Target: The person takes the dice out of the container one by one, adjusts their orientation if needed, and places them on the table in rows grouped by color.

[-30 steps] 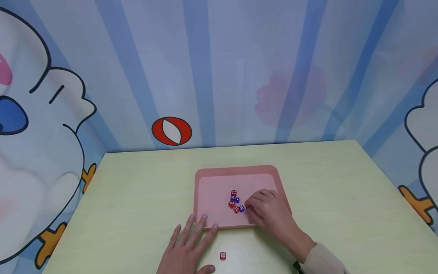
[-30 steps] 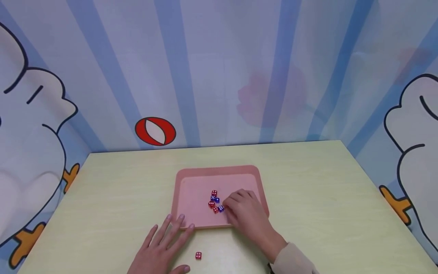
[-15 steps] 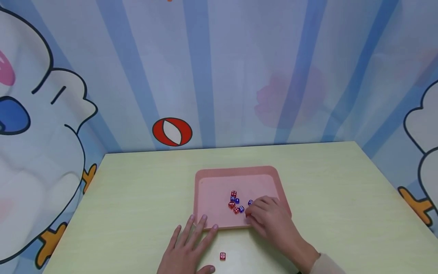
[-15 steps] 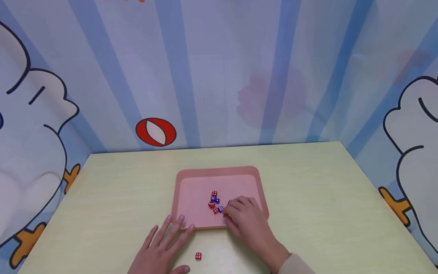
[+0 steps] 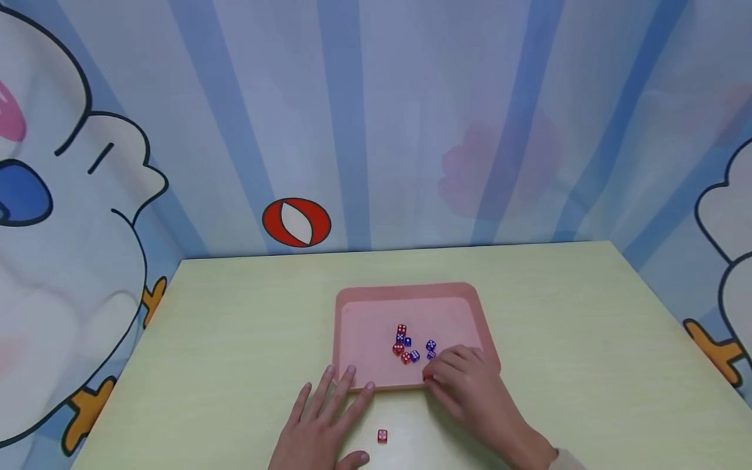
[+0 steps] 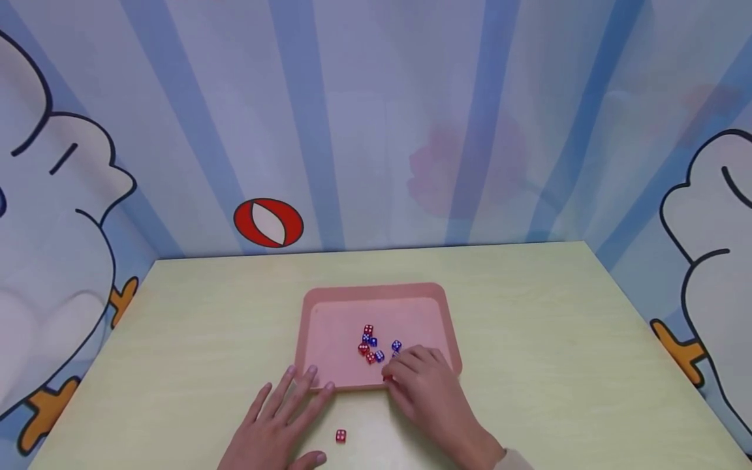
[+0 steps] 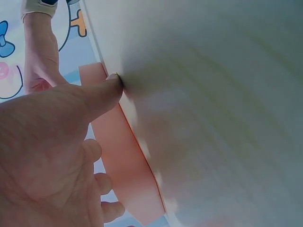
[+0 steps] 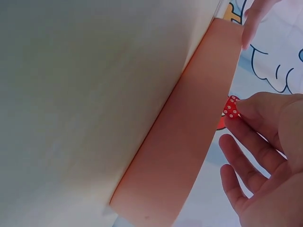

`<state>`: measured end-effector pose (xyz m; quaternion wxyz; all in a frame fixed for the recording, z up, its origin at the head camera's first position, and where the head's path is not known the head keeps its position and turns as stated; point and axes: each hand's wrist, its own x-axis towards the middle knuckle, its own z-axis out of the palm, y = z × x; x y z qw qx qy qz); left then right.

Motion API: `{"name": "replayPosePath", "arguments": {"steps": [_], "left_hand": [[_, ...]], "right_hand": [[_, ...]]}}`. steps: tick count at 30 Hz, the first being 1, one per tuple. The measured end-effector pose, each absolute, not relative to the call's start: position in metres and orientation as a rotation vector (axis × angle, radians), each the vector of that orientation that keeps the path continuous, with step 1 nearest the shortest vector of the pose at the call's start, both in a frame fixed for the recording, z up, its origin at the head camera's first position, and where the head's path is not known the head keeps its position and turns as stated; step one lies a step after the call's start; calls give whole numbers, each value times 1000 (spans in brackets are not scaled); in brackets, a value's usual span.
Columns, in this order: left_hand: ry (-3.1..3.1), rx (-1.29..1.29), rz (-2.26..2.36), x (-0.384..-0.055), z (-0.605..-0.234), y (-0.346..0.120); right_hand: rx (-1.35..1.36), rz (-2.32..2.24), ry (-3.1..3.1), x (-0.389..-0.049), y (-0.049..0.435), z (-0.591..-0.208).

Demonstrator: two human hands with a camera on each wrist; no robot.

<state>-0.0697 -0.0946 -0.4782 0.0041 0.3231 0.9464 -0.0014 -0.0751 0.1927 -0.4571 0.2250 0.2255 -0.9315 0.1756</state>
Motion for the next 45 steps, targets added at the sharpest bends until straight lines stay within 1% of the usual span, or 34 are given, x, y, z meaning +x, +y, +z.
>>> {"name": "replayPosePath", "arguments": {"steps": [10, 19, 28, 36, 45], "left_hand": [[3000, 1039, -18, -69, -479, -96], [3011, 1029, -53, -69, -478, -95], [3005, 1019, -53, -70, -477, -94], [3007, 1017, -44, -69, -477, -94], [3018, 1025, -17, -69, -480, -95]], "right_hand": [[827, 595, -2468, -65, 189, -462], [1100, 610, -2383, -65, 183, -466], [1111, 581, -2572, -60, 181, -464], [1165, 542, -2588, -57, 181, -467], [1162, 553, -2582, -58, 181, -469]]}}
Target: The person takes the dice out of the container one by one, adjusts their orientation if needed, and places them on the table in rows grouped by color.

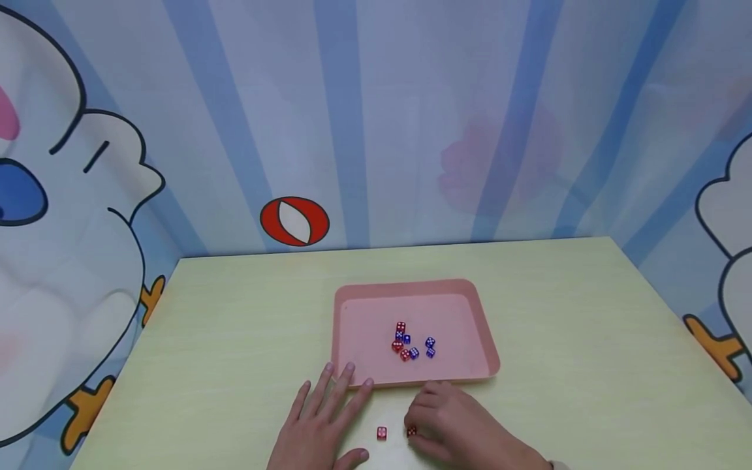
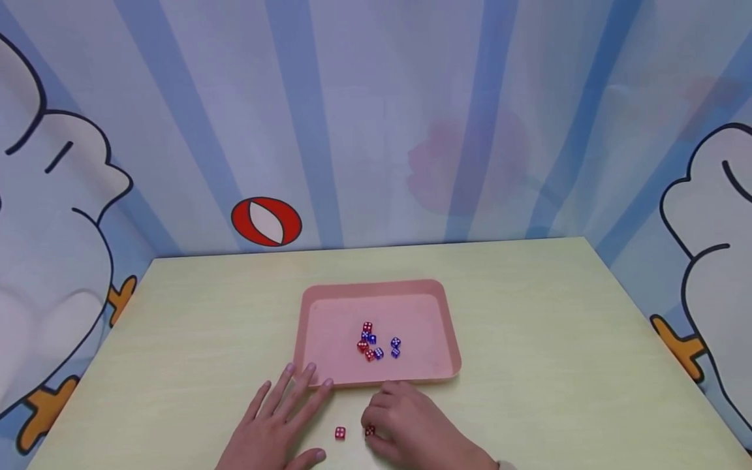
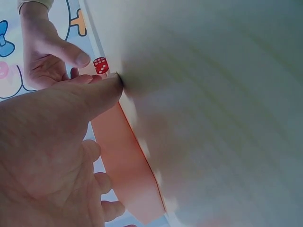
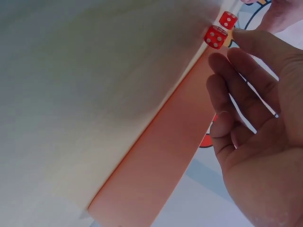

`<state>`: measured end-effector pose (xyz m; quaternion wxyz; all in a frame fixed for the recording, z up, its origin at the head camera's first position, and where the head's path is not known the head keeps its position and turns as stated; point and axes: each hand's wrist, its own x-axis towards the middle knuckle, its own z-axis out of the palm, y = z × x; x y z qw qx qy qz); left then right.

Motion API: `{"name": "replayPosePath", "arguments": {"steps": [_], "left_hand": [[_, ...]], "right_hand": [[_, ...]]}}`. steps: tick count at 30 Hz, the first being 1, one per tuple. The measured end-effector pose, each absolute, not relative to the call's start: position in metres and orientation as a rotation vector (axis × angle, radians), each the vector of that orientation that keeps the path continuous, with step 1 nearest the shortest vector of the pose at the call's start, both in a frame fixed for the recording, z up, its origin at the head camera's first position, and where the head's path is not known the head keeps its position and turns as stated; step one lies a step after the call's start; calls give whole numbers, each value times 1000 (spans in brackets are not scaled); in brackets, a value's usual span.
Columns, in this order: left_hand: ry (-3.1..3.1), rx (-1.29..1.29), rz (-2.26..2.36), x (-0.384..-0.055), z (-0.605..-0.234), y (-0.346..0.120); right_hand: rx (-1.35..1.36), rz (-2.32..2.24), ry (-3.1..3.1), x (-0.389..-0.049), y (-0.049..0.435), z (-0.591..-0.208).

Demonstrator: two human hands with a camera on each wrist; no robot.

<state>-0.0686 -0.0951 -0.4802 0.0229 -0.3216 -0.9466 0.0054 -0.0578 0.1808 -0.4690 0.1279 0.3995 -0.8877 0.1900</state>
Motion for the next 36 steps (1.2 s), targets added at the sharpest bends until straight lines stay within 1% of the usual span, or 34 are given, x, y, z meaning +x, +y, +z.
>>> {"name": "replayPosePath", "arguments": {"steps": [5, 17, 24, 36], "left_hand": [[-2929, -997, 24, -69, -480, -94], [-2930, -1007, 41, -70, -478, -92], [-2928, -1009, 38, -71, -479, -90], [-2825, -993, 22, -69, -487, -97]], "right_hand": [[1113, 563, -2529, -59, 180, -467], [826, 522, -2492, -67, 186, -461], [808, 450, -2443, -79, 191, -460], [802, 469, -2449, -99, 190, -457]]}}
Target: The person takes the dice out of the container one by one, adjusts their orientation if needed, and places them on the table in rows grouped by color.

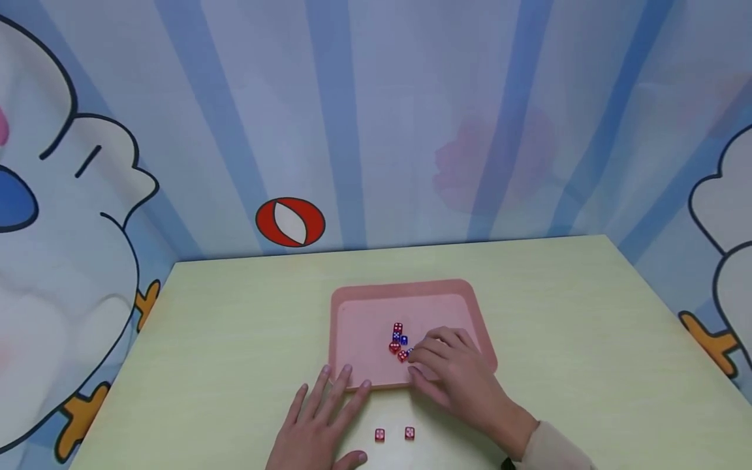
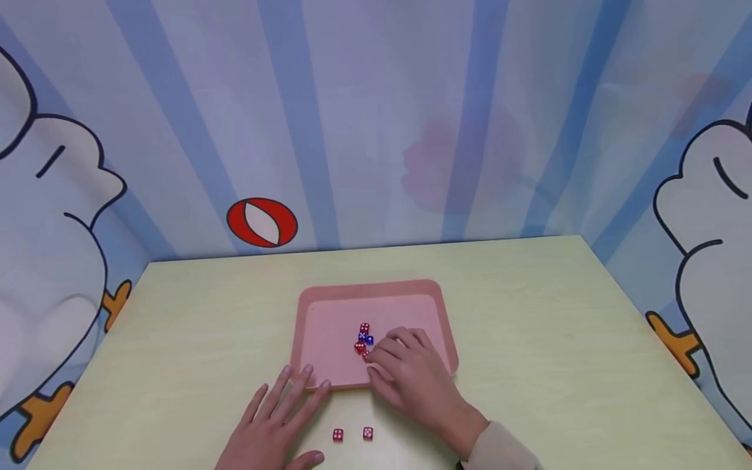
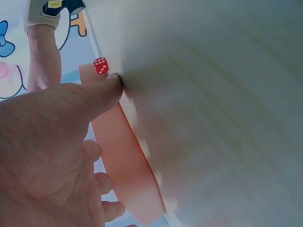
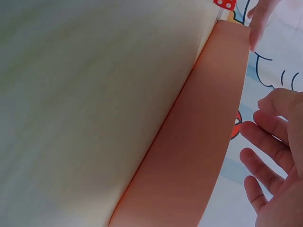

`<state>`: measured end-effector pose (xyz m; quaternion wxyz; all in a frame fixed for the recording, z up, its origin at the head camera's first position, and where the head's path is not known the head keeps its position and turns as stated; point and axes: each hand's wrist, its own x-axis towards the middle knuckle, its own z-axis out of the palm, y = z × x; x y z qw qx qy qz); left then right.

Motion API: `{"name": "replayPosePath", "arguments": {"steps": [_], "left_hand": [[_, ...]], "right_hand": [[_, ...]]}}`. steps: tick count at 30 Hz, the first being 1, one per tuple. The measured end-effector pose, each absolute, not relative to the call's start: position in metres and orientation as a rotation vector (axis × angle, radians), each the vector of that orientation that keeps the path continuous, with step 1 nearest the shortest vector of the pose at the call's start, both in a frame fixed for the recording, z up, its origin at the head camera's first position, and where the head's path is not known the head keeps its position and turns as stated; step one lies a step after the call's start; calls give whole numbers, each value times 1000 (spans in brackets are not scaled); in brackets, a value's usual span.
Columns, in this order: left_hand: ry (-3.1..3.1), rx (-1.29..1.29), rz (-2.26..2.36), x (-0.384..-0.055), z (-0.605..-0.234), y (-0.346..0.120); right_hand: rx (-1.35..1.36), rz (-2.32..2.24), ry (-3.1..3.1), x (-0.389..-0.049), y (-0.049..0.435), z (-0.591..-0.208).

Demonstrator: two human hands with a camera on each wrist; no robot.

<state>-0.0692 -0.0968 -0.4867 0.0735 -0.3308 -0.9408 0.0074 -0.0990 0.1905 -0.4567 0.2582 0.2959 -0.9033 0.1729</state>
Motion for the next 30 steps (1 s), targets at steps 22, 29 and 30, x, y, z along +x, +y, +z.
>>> {"name": "replayPosePath", "arguments": {"steps": [22, 29, 30], "left_hand": [[-2802, -993, 43, -69, -489, -99], [-2844, -994, 24, -69, -486, -98], [-2856, -993, 16, -69, -485, -98]], "right_hand": [[895, 257, -2690, -137, 183, -458], [886, 254, -2764, -139, 179, -458], [887, 258, -2775, -139, 178, -458]]}}
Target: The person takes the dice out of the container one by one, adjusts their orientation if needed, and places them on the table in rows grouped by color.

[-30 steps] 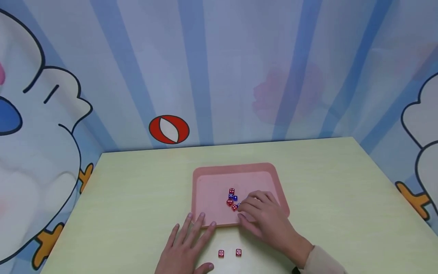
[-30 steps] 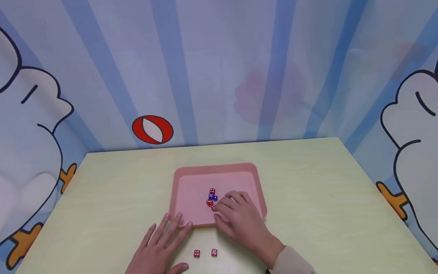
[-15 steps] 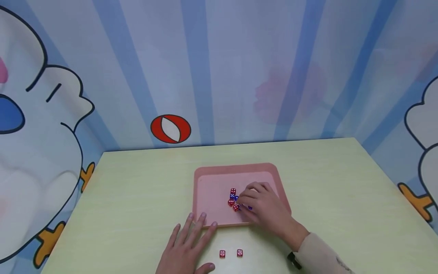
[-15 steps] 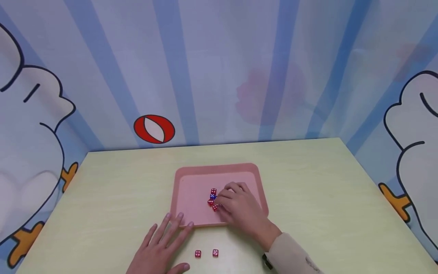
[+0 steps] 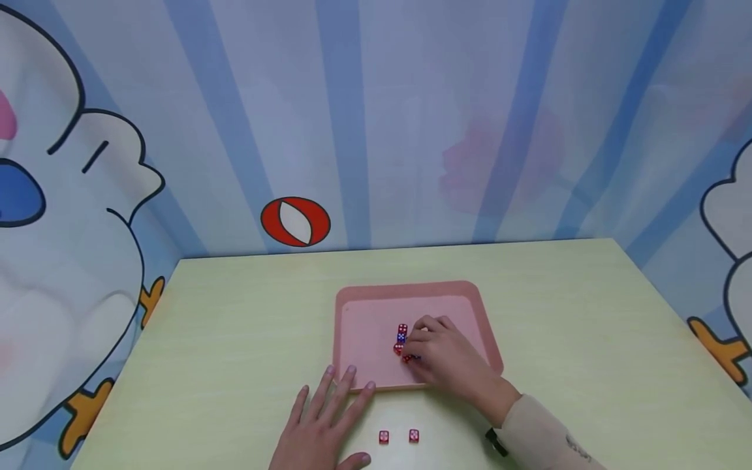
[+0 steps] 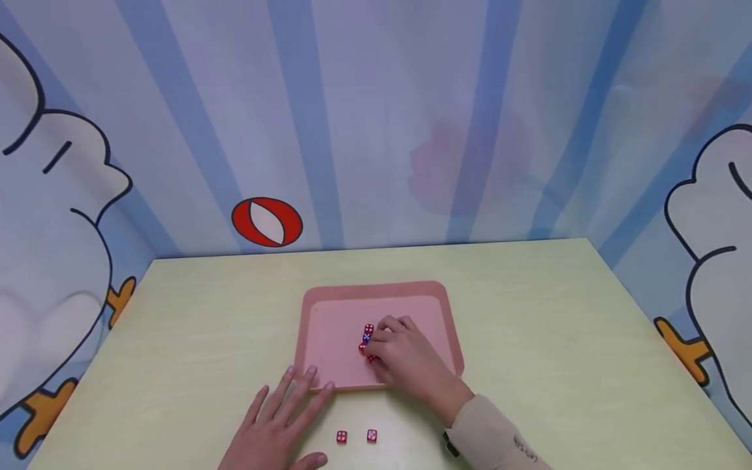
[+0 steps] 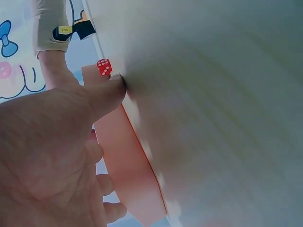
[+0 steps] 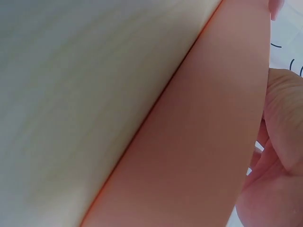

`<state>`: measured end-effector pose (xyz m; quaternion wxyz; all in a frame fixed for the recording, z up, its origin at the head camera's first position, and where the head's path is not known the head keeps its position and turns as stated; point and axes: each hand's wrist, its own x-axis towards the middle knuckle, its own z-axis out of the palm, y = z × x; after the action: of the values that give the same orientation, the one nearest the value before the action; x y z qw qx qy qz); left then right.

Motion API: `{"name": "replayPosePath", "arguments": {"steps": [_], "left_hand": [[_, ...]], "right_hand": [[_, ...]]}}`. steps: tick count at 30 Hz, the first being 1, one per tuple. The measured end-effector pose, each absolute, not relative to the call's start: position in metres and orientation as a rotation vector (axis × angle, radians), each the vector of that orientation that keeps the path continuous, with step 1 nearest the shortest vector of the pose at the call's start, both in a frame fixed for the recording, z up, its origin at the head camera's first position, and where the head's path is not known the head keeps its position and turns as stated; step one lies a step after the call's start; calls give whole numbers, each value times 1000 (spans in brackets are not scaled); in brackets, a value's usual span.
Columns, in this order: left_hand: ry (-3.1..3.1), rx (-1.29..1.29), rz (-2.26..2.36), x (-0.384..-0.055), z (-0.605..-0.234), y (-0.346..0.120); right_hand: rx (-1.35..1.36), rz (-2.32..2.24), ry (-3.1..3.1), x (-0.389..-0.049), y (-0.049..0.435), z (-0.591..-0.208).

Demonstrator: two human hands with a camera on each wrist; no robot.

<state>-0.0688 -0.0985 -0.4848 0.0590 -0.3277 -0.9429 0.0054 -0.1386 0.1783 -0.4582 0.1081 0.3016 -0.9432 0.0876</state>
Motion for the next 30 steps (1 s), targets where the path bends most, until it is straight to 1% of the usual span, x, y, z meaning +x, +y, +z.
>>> {"name": "replayPosePath", "arguments": {"steps": [18, 30], "left_hand": [[-2898, -988, -14, -68, -483, -96], [-2869, -983, -13, -68, -486, -98]], "right_hand": [[881, 349, -2814, -139, 178, -461], [831, 359, -2815, -138, 174, -462]]}}
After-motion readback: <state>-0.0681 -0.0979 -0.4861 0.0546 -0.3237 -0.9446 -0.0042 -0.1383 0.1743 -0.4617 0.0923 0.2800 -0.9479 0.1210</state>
